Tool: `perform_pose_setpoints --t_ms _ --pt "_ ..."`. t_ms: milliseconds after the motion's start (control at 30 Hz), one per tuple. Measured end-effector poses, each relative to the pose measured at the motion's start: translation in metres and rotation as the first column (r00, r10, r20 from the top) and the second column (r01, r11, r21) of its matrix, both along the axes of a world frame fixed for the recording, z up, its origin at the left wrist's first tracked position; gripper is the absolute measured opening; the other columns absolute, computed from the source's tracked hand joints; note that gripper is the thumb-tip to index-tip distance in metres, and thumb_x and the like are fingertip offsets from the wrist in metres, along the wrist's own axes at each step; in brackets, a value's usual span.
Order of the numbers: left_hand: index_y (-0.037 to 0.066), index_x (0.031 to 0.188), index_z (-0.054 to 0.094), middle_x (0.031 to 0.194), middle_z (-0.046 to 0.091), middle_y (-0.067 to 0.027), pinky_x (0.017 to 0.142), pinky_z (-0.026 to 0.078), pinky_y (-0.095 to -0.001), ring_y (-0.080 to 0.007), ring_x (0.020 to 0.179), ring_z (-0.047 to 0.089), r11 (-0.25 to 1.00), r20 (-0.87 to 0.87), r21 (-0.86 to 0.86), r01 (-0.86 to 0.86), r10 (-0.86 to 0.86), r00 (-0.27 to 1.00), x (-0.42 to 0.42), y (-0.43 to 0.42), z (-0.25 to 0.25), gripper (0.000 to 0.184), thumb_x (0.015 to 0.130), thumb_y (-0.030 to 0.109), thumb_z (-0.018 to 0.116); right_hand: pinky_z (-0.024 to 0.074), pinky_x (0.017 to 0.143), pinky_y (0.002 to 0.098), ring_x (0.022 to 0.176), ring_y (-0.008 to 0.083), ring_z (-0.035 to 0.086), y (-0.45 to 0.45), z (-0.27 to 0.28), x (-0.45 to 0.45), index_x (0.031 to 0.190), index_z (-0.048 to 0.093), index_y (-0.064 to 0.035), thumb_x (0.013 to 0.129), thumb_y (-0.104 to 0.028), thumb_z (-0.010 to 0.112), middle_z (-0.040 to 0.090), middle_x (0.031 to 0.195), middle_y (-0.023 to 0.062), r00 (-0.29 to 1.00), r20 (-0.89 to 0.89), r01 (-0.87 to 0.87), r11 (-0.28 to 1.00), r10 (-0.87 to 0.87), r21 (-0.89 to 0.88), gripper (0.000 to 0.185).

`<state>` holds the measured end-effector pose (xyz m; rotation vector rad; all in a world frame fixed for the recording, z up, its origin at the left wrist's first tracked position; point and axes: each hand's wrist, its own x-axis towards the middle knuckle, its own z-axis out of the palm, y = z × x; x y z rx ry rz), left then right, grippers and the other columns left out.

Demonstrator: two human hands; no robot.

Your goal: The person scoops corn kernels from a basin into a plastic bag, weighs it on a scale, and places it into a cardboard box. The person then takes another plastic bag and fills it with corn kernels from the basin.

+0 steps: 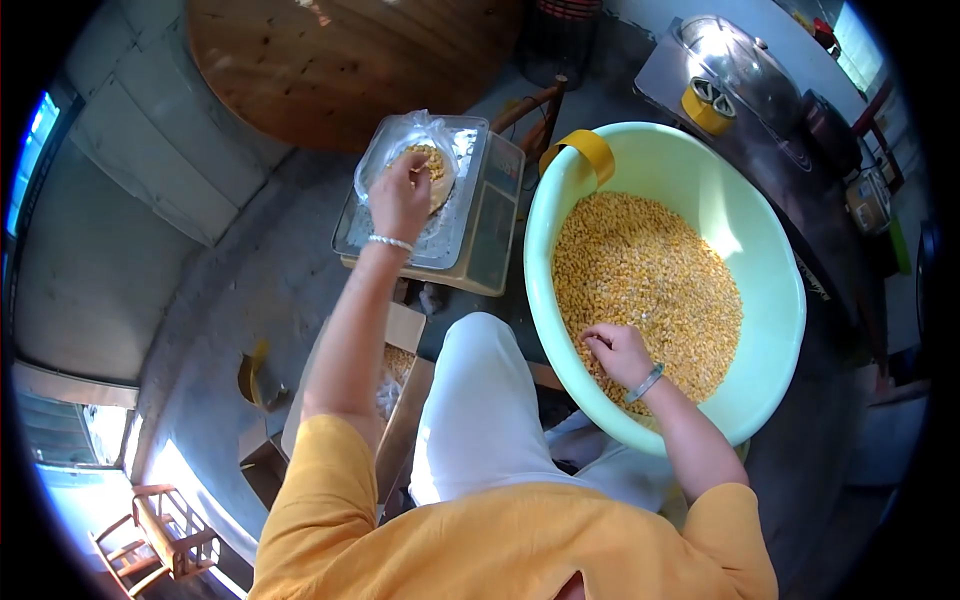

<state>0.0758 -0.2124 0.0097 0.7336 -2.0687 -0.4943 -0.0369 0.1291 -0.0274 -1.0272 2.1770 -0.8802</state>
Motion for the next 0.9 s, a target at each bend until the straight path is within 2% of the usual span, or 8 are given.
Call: perform_pose_setpoints --t_ms 100,233,333,367,467,567,667,900 --pt "0.010 0.092 0.062 0.090 0.063 -0.0119 0.072 0.048 -0.0381 -0.0283 0.081 0.061 0.994 0.263 -0.095 -0.060 0.083 0.961 -0.009 -0.062 -0.023 0.015 0.079 0.015 0.057 0.0486 0.057 0.0302 0.057 0.0215 0.062 0.000 0.002 0.001 0.088 0.066 -0.0051 0.079 -0.012 0.058 0.064 0.067 0.0125 0.998 -0.058 -0.013 1.000 0.012 -0.013 0.014" --pt "0.012 0.103 0.060 0.105 0.060 -0.0142 0.081 0.046 -0.0374 -0.0296 0.095 0.057 0.996 0.538 -0.031 -0.082 0.086 0.839 -0.025 -0.095 -0.034 0.025 0.080 0.021 0.057 0.0486 0.056 0.0294 0.058 0.0214 0.062 -0.002 0.006 0.000 0.088 0.066 -0.0053 0.079 -0.011 0.059 0.064 0.070 0.0127 0.999 -0.036 -0.003 1.000 0.002 -0.026 0.013" --pt "0.011 0.107 0.059 0.105 0.060 -0.0154 0.084 0.045 -0.0371 -0.0313 0.096 0.057 0.998 0.559 -0.062 0.011 0.026 0.829 -0.040 -0.102 -0.052 0.029 0.080 0.022 0.057 0.0486 0.055 0.0288 0.058 0.0215 0.062 0.000 0.001 -0.003 0.088 0.066 -0.0053 0.078 -0.011 0.059 0.064 0.070 0.0125 1.000 -0.023 0.000 1.000 -0.001 -0.020 0.013" --pt "0.010 0.111 0.057 0.113 0.056 -0.0160 0.087 0.044 -0.0379 -0.0310 0.102 0.054 0.999 0.589 -0.032 0.035 -0.010 0.808 -0.044 -0.104 -0.056 0.035 0.081 0.028 0.054 0.0486 0.055 0.0289 0.058 0.0217 0.062 0.000 0.002 -0.003 0.088 0.066 -0.0053 0.078 -0.011 0.059 0.064 0.070 0.0126 0.999 -0.036 -0.005 1.000 0.004 -0.021 0.013" --pt "0.010 0.115 0.055 0.120 0.052 -0.0149 0.089 0.043 -0.0385 -0.0304 0.109 0.050 0.995 0.627 -0.086 0.045 0.019 0.779 -0.055 -0.097 -0.058 0.042 0.082 0.036 0.052 0.0488 0.056 0.0298 0.058 0.0231 0.062 -0.001 0.003 -0.003 0.088 0.066 -0.0055 0.078 -0.011 0.059 0.064 0.071 0.0133 0.998 -0.060 -0.037 0.999 0.035 -0.018 0.013" --pt "0.006 0.114 0.054 0.126 0.048 -0.0143 0.091 0.042 -0.0370 -0.0323 0.110 0.049 0.993 0.726 -0.112 0.042 0.053 0.686 -0.059 -0.089 -0.053 0.044 0.083 0.036 0.051 0.0488 0.056 0.0301 0.058 0.0235 0.062 -0.001 0.001 -0.003 0.088 0.066 -0.0056 0.078 -0.010 0.059 0.063 0.072 0.0135 0.998 -0.049 -0.047 0.999 0.048 0.013 0.013" --pt "0.006 0.114 0.055 0.117 0.053 -0.0144 0.090 0.042 -0.0374 -0.0311 0.109 0.049 0.993 0.703 -0.109 0.039 0.049 0.709 -0.060 -0.090 -0.059 0.045 0.080 0.037 0.052 0.0488 0.056 0.0304 0.058 0.0235 0.062 -0.003 0.005 -0.003 0.088 0.066 -0.0059 0.078 -0.010 0.058 0.063 0.071 0.0135 0.998 -0.043 -0.052 0.998 0.054 0.035 0.013" --pt "0.002 0.090 0.065 0.106 0.058 -0.0167 0.084 0.046 -0.0351 -0.0276 0.101 0.055 0.985 0.713 -0.172 0.012 0.116 0.692 -0.065 -0.095 -0.072 0.028 0.080 0.025 0.052 0.0485 0.054 0.0298 0.054 0.0219 0.061 -0.003 0.006 -0.002 0.087 0.066 -0.0056 0.078 -0.010 0.058 0.062 0.065 0.0128 0.996 -0.058 -0.069 0.998 0.069 0.004 0.013"
